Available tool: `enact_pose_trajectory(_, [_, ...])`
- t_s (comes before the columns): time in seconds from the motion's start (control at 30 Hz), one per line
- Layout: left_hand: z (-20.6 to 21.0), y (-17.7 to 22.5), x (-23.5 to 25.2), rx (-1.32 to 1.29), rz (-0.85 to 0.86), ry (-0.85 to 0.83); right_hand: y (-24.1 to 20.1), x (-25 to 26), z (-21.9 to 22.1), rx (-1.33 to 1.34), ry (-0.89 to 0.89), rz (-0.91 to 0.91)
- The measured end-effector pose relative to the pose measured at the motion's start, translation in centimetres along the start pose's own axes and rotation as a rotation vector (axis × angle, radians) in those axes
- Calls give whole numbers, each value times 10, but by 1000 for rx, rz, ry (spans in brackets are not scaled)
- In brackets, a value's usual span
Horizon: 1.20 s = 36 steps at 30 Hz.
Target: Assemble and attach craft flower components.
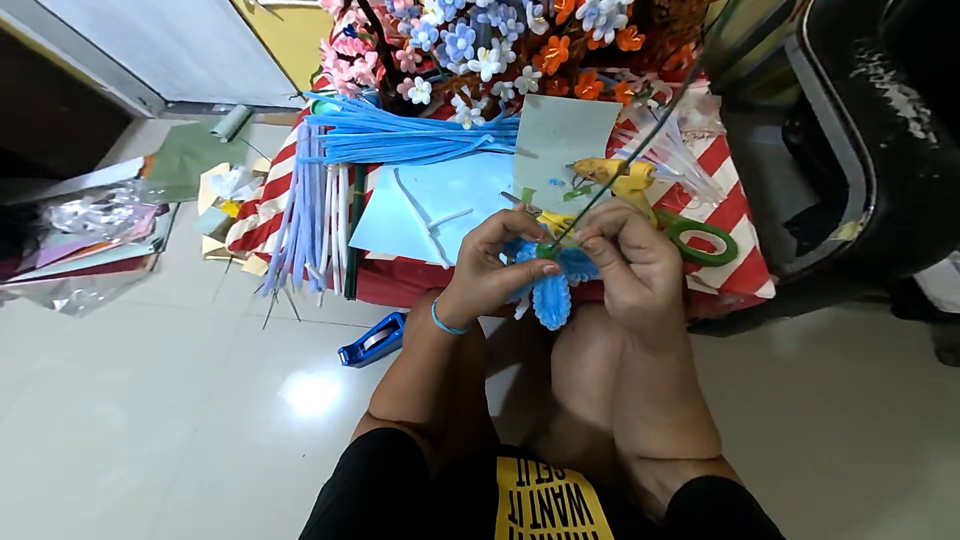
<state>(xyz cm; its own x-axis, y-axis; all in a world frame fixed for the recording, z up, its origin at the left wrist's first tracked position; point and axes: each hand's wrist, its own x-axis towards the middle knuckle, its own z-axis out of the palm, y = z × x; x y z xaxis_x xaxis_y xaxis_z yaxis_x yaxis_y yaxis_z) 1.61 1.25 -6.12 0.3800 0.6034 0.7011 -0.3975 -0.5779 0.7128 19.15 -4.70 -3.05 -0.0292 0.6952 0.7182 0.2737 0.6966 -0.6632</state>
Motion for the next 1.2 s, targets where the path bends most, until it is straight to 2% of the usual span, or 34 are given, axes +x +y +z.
enact_pose_trajectory(0.2, [-2,3,0,-45,-8,7,-4,1,-2,-41,-16,-25])
enact_pose_trajectory(0.43, [-3,-1,1,-202,-35,-9,-2,2,-7,40,-52,-15])
enact_pose_trajectory(0.73, [7,-5,1,216,83,205,-2,0,-2,-151,-63,-8])
enact_pose_trajectory(0.97, [10,-4,-2,353,150,246,-9,-3,14,-116,24,-12])
enact_pose_trajectory(1.2, [15,-4,-5,474,204,316,-11,-8,28,-265,75,-80])
